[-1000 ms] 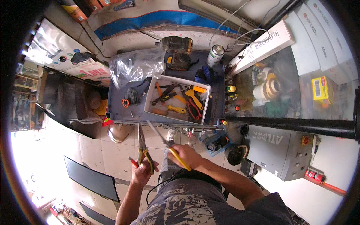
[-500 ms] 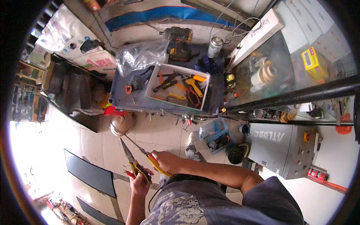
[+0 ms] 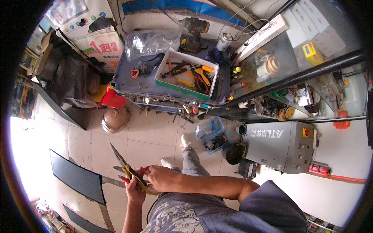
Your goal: The person removes a dashboard panel, disconnects wiring, and retrieves tools from a nearby shop. They return to the car and use a screwdriver to adjust components within the dashboard cavity.
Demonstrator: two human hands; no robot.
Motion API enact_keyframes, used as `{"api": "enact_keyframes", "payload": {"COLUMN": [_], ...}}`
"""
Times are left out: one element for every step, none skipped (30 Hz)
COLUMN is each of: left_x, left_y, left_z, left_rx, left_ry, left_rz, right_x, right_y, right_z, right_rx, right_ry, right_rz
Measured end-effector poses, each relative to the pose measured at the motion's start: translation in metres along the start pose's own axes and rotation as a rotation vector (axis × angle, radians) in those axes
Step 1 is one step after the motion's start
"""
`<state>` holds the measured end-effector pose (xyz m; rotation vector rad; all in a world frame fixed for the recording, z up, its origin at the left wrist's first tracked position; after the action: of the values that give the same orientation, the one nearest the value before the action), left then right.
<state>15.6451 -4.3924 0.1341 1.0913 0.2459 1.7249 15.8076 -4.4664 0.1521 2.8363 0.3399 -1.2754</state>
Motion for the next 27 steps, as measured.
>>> {"api": "enact_keyframes", "payload": {"left_x": [-0.002, -0.005, -0.008, -0.012, -0.014, -0.017, -0.019, -0.019, -0.02, -0.02, -0.021, -0.022, -0.024, -0.025, -0.027, -0.03, -0.032, -0.035, -0.037, -0.038, -0.039, -0.04, -0.04, -0.039, -0.039, -0.037, -0.037], "left_y": [-0.001, -0.003, -0.004, -0.005, -0.006, -0.006, -0.006, -0.005, -0.004, -0.002, 0.0, 0.002, 0.004, 0.004, 0.005, 0.005, 0.006, 0.005, 0.005, 0.003, 0.002, 0.002, 0.001, 0.002, 0.0, 0.001, 0.0], "left_z": [-0.002, -0.007, -0.011, -0.015, -0.018, -0.021, -0.023, -0.025, -0.028, -0.028, -0.029, -0.031, -0.031, -0.03, -0.029, -0.026, -0.025, -0.023, -0.021, -0.018, -0.015, -0.014, -0.011, -0.01, -0.005, -0.004, -0.002], "left_rx": [-0.04, 0.059, 0.116, 0.18, 0.221, 0.316, 0.332, 0.384, 0.445, 0.42, 0.462, 0.476, 0.493, 0.47, 0.446, 0.435, 0.458, 0.489, 0.501, 0.486, 0.507, 0.498, 0.508, 0.521, 0.461, 0.485, 0.48], "left_ry": [-0.06, -0.063, -0.017, 0.012, 0.047, 0.116, 0.128, 0.124, 0.134, 0.127, 0.112, 0.131, 0.16, 0.148, 0.15, 0.164, 0.164, 0.178, 0.205, 0.193, 0.18, 0.173, 0.174, 0.174, 0.168, 0.17, 0.184], "left_rz": [0.048, 0.04, 0.039, 0.014, 0.011, -0.027, -0.007, 0.002, 0.012, 0.047, 0.014, 0.026, 0.022, 0.042, 0.048, 0.069, 0.053, 0.053, 0.05, 0.069, 0.058, 0.047, 0.041, 0.013, 0.061, 0.045, 0.029], "right_x": [0.011, 0.021, 0.048, 0.075, 0.116, 0.151, 0.187, 0.215, 0.244, 0.268, 0.288, 0.303, 0.313, 0.319, 0.323, 0.326, 0.328, 0.33, 0.332, 0.334, 0.334, 0.332, 0.327, 0.318, 0.305, 0.29, 0.271], "right_y": [0.01, 0.021, 0.04, 0.07, 0.089, 0.112, 0.131, 0.145, 0.154, 0.156, 0.157, 0.158, 0.158, 0.157, 0.155, 0.154, 0.153, 0.153, 0.153, 0.154, 0.154, 0.158, 0.159, 0.163, 0.168, 0.174, 0.181], "right_z": [-0.008, -0.02, -0.041, -0.064, -0.086, -0.111, -0.13, -0.143, -0.153, -0.157, -0.159, -0.161, -0.16, -0.159, -0.159, -0.159, -0.16, -0.162, -0.164, -0.168, -0.169, -0.171, -0.172, -0.172, -0.17, -0.17, -0.171], "right_rx": [0.029, 0.097, 0.376, 0.587, 0.73, 0.841, 0.792, 0.822, 0.817, 0.771, 0.697, 0.617, 0.585, 0.548, 0.528, 0.516, 0.519, 0.515, 0.552, 0.58, 0.593, 0.659, 0.806, 0.92, 1.033, 1.047, 1.05], "right_ry": [-0.123, -0.102, -0.278, -0.233, -0.266, 0.057, 0.264, 0.356, 0.393, 0.446, 0.462, 0.464, 0.456, 0.433, 0.427, 0.416, 0.421, 0.419, 0.381, 0.334, 0.256, 0.102, -0.063, -0.265, -0.428, -0.618, -0.732], "right_rz": [-0.001, -0.025, 0.101, 0.291, 0.589, 0.708, 0.91, 0.853, 0.915, 0.924, 1.016, 1.107, 1.143, 1.179, 1.204, 1.223, 1.232, 1.251, 1.26, 1.281, 1.336, 1.333, 1.308, 1.225, 1.204, 1.148, 1.1]}}
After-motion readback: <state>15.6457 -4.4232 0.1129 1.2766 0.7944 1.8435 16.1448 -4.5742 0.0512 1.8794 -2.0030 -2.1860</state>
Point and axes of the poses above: each hand's wrist, its own y-axis away from the middle knuckle, its own z-axis out of the palm, x = y × z, the point moved 2 cm from there along -y, towards the middle knuckle, and after that the axes turned 12 degrees about -z, right-handed, at the moved point
